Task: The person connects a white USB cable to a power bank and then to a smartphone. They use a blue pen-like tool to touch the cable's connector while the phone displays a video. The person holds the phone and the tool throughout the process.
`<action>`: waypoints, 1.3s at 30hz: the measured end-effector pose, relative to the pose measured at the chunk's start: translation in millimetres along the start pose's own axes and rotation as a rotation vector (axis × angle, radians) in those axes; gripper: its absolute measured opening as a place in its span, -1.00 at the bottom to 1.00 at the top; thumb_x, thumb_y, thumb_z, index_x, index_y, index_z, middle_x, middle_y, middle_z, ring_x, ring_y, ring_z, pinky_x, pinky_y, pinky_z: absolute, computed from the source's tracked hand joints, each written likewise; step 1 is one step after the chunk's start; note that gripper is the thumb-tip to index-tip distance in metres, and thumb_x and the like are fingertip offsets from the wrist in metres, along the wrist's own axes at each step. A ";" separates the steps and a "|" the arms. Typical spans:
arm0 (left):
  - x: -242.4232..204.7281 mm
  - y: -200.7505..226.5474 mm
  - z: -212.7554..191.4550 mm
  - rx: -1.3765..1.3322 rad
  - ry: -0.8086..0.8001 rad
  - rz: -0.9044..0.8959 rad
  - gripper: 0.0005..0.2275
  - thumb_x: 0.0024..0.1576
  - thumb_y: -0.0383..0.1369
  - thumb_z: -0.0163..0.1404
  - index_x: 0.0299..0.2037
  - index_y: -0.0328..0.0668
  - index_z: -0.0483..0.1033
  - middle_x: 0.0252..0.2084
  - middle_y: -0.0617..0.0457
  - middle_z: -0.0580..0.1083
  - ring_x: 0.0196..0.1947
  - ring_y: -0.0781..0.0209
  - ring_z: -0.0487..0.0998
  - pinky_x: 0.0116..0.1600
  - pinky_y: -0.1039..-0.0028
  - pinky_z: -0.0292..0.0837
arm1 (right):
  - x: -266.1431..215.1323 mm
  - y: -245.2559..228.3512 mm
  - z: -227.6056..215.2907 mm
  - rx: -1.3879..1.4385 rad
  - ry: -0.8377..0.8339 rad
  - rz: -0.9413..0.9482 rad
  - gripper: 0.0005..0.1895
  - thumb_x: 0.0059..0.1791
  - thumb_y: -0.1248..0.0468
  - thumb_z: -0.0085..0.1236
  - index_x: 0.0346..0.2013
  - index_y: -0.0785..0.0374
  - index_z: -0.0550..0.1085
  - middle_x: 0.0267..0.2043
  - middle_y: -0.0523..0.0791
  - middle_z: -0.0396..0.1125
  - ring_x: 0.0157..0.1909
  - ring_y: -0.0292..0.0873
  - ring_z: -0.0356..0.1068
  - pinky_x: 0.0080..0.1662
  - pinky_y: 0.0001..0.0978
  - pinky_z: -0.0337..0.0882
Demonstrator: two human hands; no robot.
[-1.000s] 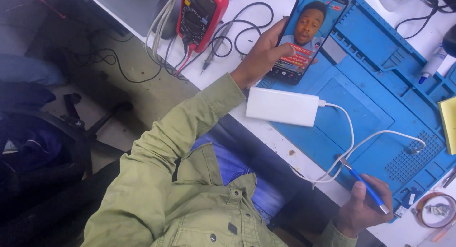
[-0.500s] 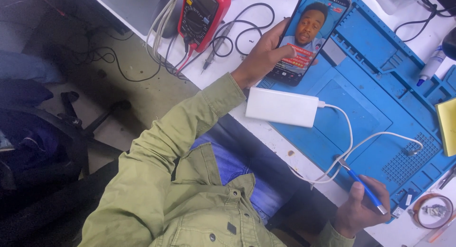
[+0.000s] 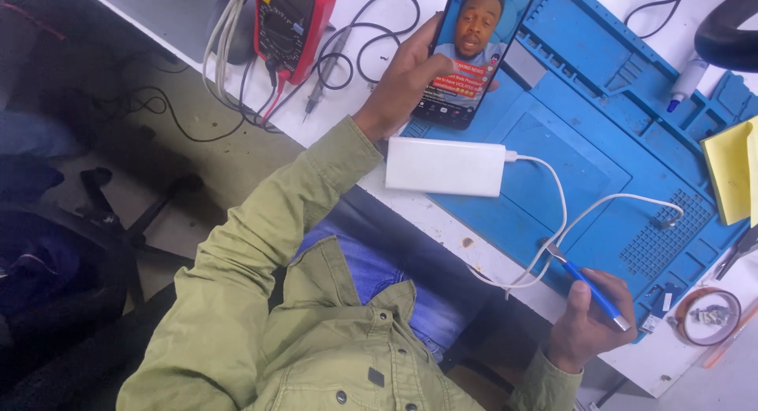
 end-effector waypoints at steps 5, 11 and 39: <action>-0.7 -1.1 0.0 -0.040 -0.002 -0.015 -0.47 0.22 -0.18 -0.07 0.37 -0.21 0.18 0.20 -0.24 0.48 -0.02 -0.11 0.72 -0.09 0.23 0.78 | 0.5 3.1 -0.5 -0.013 0.010 0.006 -0.76 0.12 0.21 0.21 -0.11 0.38 0.54 -0.14 0.04 0.42 -0.02 0.04 0.43 0.09 -0.08 0.49; -0.8 -1.5 0.6 -0.073 0.011 -0.032 -0.38 0.19 -0.11 -0.07 0.41 -0.26 0.11 0.22 -0.29 0.45 -0.02 -0.16 0.73 -0.04 0.21 0.78 | 0.2 4.2 -1.1 -0.013 0.007 0.013 -0.74 0.13 0.19 0.22 -0.11 0.39 0.54 -0.13 0.06 0.42 -0.02 0.04 0.43 0.06 -0.07 0.50; -3.1 2.5 3.1 -0.075 -0.057 0.008 -0.48 0.26 -0.12 -0.07 0.37 -0.19 0.19 0.21 -0.27 0.50 0.00 -0.22 0.75 0.01 0.16 0.78 | 1.0 5.9 -1.9 -0.019 -0.002 0.006 -0.78 0.12 0.24 0.20 -0.12 0.39 0.54 -0.14 0.05 0.42 -0.03 0.04 0.43 0.06 -0.08 0.49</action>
Point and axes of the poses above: each hand's wrist, its own x-axis towards the middle knuckle, its own z-axis out of the palm, y = z × x, the point moved 2 cm from there along x, towards the middle knuckle
